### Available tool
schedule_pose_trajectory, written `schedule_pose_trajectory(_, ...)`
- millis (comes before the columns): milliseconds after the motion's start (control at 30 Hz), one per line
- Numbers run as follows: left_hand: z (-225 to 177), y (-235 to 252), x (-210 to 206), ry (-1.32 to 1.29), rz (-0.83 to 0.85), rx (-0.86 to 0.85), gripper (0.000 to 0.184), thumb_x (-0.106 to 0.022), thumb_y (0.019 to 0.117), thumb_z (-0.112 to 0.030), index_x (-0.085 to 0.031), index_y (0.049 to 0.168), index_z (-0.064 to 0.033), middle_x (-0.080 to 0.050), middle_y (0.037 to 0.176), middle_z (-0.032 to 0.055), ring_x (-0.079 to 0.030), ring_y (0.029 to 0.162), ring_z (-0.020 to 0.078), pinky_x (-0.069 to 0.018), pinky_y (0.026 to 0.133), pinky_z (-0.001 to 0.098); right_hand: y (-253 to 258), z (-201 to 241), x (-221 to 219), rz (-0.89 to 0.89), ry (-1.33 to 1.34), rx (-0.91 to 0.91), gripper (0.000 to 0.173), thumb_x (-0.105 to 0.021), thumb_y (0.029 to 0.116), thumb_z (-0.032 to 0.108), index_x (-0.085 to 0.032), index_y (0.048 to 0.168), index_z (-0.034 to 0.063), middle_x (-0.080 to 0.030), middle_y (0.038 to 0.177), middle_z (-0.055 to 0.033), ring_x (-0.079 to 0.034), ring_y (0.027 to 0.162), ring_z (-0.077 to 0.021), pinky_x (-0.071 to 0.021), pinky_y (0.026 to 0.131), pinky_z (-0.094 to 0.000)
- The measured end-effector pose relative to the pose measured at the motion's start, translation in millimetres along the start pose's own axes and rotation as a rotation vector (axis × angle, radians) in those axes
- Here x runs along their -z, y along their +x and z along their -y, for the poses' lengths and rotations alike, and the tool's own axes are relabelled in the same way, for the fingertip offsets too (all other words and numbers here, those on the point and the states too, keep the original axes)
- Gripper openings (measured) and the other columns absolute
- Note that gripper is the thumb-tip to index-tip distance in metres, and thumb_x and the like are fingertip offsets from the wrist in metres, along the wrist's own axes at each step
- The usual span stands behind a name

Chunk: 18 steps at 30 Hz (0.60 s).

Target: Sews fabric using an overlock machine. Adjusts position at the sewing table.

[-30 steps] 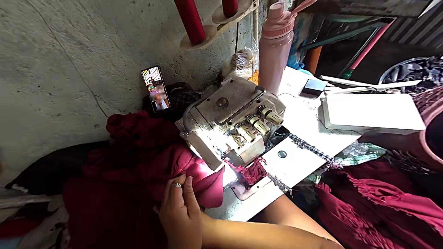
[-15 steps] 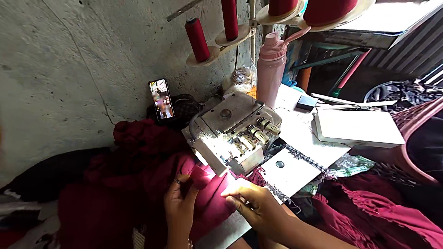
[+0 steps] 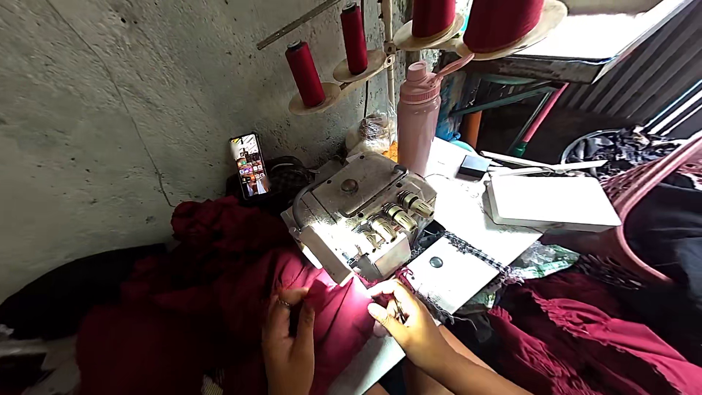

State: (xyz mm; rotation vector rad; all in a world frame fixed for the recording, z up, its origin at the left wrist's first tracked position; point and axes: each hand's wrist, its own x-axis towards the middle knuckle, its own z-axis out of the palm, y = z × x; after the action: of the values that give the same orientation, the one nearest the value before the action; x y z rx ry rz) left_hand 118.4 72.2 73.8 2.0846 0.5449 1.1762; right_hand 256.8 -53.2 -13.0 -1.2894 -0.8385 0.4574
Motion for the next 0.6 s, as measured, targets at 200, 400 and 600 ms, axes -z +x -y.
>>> schedule_pose_trajectory(200,-31.6,-52.2,-26.6,0.178,0.187,-0.056,0.017,-0.052,0.1064,-0.017,-0.065,0.101,-0.0078,-0.074,0.106,0.0025,-0.065,0.118,0.0080,-0.0506,0.106,0.0268,-9.1,-2.8,14.1,0.047,0.073,-0.331,0.025,-0.069,0.0957,0.027,-0.067,0.110,0.0069,-0.064,0.078,0.0067,-0.054,0.055,0.0042,-0.0494,0.053,-0.0137)
schedule_pose_trajectory(400,-27.5,-79.0,-49.7,0.236,0.143,-0.062,0.020,-0.043,0.1095,-0.019,-0.059,0.103,-0.0084,-0.075,0.106,0.0035,-0.065,0.122,0.0075,-0.0399,0.117,0.0339,-15.1,-2.0,19.7,0.100,0.106,-0.337,0.018,-0.066,0.0970,0.027,-0.069,0.096,0.0092,-0.060,0.067,0.0105,-0.052,0.052,0.0063,-0.0454,0.050,-0.0125)
schedule_pose_trajectory(600,-3.8,-58.7,-52.6,0.136,-0.155,-0.067,0.014,-0.043,0.1092,-0.020,-0.056,0.115,-0.0189,-0.066,0.113,-0.0156,-0.060,0.114,-0.0058,-0.0486,0.102,0.0192,-23.1,14.2,7.6,0.245,0.375,-0.468,0.012,-0.069,0.0965,0.019,-0.060,0.090,0.0127,-0.057,0.066,0.0107,-0.052,0.048,0.0034,-0.0467,0.046,-0.0148)
